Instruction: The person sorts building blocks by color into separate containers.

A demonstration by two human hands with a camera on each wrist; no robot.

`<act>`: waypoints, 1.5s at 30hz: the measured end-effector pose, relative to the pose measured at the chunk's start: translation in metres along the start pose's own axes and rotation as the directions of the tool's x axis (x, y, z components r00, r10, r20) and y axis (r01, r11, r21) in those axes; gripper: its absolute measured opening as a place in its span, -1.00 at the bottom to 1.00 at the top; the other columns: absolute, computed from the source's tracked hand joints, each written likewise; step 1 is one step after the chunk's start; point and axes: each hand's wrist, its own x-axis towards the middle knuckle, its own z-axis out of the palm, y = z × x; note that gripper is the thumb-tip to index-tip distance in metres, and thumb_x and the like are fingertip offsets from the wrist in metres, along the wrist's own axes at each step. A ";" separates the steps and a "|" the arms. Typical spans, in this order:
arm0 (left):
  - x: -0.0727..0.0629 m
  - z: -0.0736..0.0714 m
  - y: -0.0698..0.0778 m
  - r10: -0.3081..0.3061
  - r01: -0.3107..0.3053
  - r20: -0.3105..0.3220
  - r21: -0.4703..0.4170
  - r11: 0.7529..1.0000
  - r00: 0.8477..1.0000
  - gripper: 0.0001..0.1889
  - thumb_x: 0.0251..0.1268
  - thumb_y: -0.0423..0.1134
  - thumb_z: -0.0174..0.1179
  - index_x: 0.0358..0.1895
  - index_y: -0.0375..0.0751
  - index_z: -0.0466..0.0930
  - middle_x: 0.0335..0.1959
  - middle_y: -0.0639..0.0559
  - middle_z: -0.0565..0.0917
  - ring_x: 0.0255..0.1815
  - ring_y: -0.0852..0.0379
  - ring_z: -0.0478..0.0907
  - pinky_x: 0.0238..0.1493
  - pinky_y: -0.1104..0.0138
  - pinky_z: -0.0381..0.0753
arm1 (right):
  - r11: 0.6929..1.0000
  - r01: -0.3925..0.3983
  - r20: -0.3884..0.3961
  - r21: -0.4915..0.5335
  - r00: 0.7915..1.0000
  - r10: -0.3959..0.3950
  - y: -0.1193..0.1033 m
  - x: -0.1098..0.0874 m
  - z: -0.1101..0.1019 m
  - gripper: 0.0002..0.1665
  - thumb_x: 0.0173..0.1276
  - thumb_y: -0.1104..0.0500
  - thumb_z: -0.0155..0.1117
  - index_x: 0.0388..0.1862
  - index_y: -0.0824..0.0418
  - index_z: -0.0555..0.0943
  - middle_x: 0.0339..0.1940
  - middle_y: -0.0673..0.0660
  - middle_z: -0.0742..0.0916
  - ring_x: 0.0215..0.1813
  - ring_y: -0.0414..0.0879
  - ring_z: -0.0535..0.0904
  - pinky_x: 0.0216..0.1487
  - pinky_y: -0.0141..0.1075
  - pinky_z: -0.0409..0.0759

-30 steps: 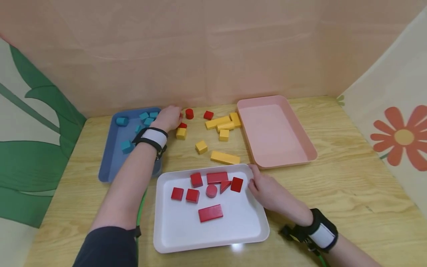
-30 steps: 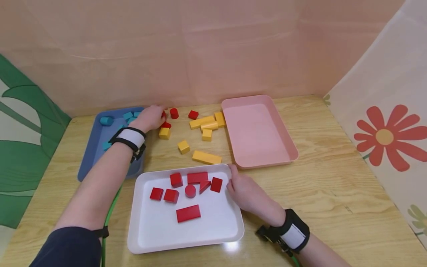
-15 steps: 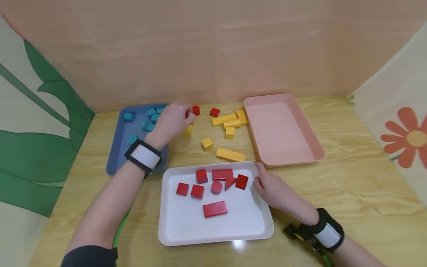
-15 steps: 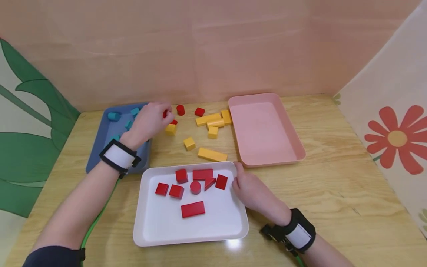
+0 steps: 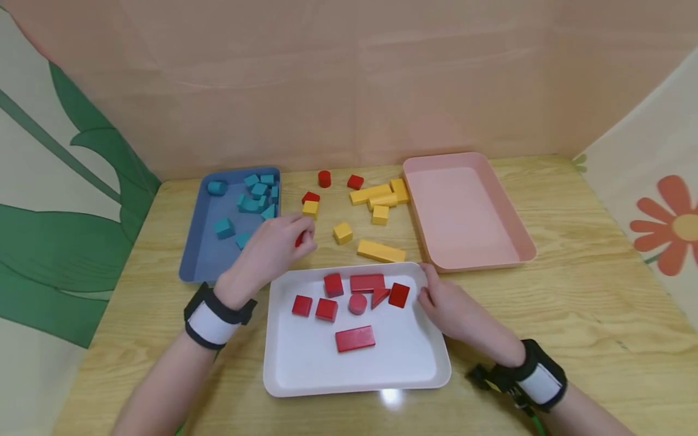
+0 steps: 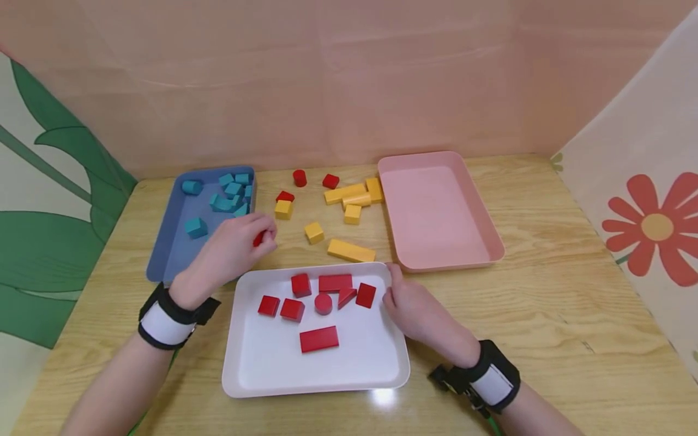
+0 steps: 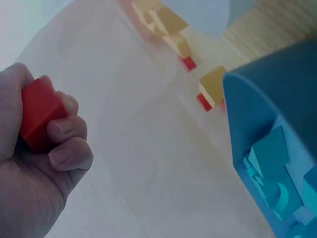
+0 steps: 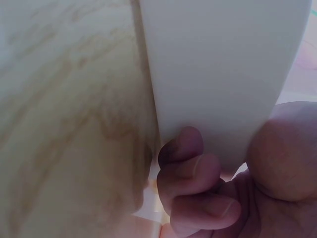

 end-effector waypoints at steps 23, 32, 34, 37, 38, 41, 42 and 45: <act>-0.033 0.023 0.019 0.001 -0.005 0.115 0.028 1.000 0.993 -0.93 0.03 -0.10 0.19 -0.42 0.08 0.51 -0.57 0.30 0.37 -0.64 0.38 0.28 -0.58 0.56 0.31 | 1.000 -0.009 0.001 0.000 1.000 0.009 0.000 -0.001 -0.001 -0.40 0.32 0.17 -0.03 0.26 0.27 0.03 -0.38 0.13 0.53 -0.58 -0.13 0.38 -0.63 -0.33 0.42; -0.034 0.021 0.017 0.004 -0.025 0.201 0.103 0.994 0.980 -0.61 -0.03 0.09 0.22 -0.09 0.08 0.53 -0.19 0.16 0.55 -0.41 0.32 0.47 -0.36 0.47 0.46 | 1.000 -0.009 0.009 -0.001 1.000 0.009 0.000 0.000 -0.001 -0.40 0.33 0.17 -0.04 0.27 0.26 0.03 -0.43 0.11 0.52 -0.62 -0.13 0.36 -0.65 -0.33 0.41; -0.035 0.019 0.016 0.023 -0.050 0.200 0.129 0.990 0.979 -0.40 -0.06 0.23 0.18 0.12 0.11 0.43 0.07 0.08 0.46 -0.13 0.18 0.49 -0.20 0.30 0.51 | 1.000 -0.011 0.012 0.003 1.000 0.011 0.000 0.000 -0.001 -0.40 0.32 0.17 -0.04 0.27 0.26 0.02 -0.38 0.12 0.53 -0.62 -0.13 0.36 -0.65 -0.33 0.41; -0.035 0.017 0.014 0.033 -0.064 0.193 0.158 0.985 0.981 -0.18 -0.08 0.40 0.02 0.32 0.19 0.13 0.35 0.03 0.13 0.27 -0.06 0.14 0.01 0.01 0.38 | 1.000 -0.016 0.016 0.004 1.000 0.016 0.000 0.001 -0.001 -0.39 0.32 0.17 -0.03 0.27 0.26 0.02 -0.38 0.12 0.53 -0.63 -0.13 0.36 -0.66 -0.34 0.41; -0.035 0.017 0.013 0.030 -0.062 0.199 0.160 0.985 0.980 -0.15 -0.08 0.43 -0.04 0.35 0.22 0.04 0.38 0.04 0.01 0.33 -0.09 0.01 0.04 -0.05 0.32 | 1.000 -0.019 0.019 0.004 1.000 0.019 0.000 0.001 -0.002 -0.39 0.32 0.17 -0.03 0.27 0.26 0.02 -0.39 0.12 0.52 -0.63 -0.12 0.36 -0.66 -0.33 0.41; -0.034 0.018 0.011 0.024 -0.057 0.200 0.160 0.985 0.979 -0.09 -0.09 0.47 -0.12 0.38 0.24 -0.11 0.41 0.06 -0.15 0.37 -0.12 -0.23 0.06 -0.13 0.24 | 1.000 -0.025 0.026 0.004 0.999 0.025 0.000 0.001 -0.002 -0.39 0.32 0.17 -0.03 0.28 0.25 0.01 -0.42 0.11 0.52 -0.64 -0.12 0.36 -0.66 -0.33 0.41; -0.034 0.019 0.011 0.024 -0.057 0.199 0.163 0.985 0.980 -0.09 -0.10 0.48 -0.14 0.38 0.24 -0.14 0.42 0.07 -0.17 0.38 -0.12 -0.26 0.06 -0.14 0.23 | 1.000 -0.026 0.028 0.004 0.999 0.026 0.000 0.001 -0.002 -0.38 0.33 0.17 -0.04 0.28 0.25 0.01 -0.42 0.11 0.52 -0.64 -0.12 0.36 -0.66 -0.33 0.41; -0.035 0.022 0.009 0.027 -0.059 0.186 0.168 0.984 0.982 -0.07 -0.11 0.50 -0.16 0.38 0.23 -0.15 0.42 0.06 -0.17 0.38 -0.13 -0.28 0.06 -0.16 0.22 | 1.000 -0.024 0.031 0.007 0.999 0.023 0.000 0.001 -0.001 -0.39 0.33 0.16 -0.04 0.28 0.25 0.01 -0.40 0.11 0.52 -0.64 -0.12 0.36 -0.66 -0.33 0.41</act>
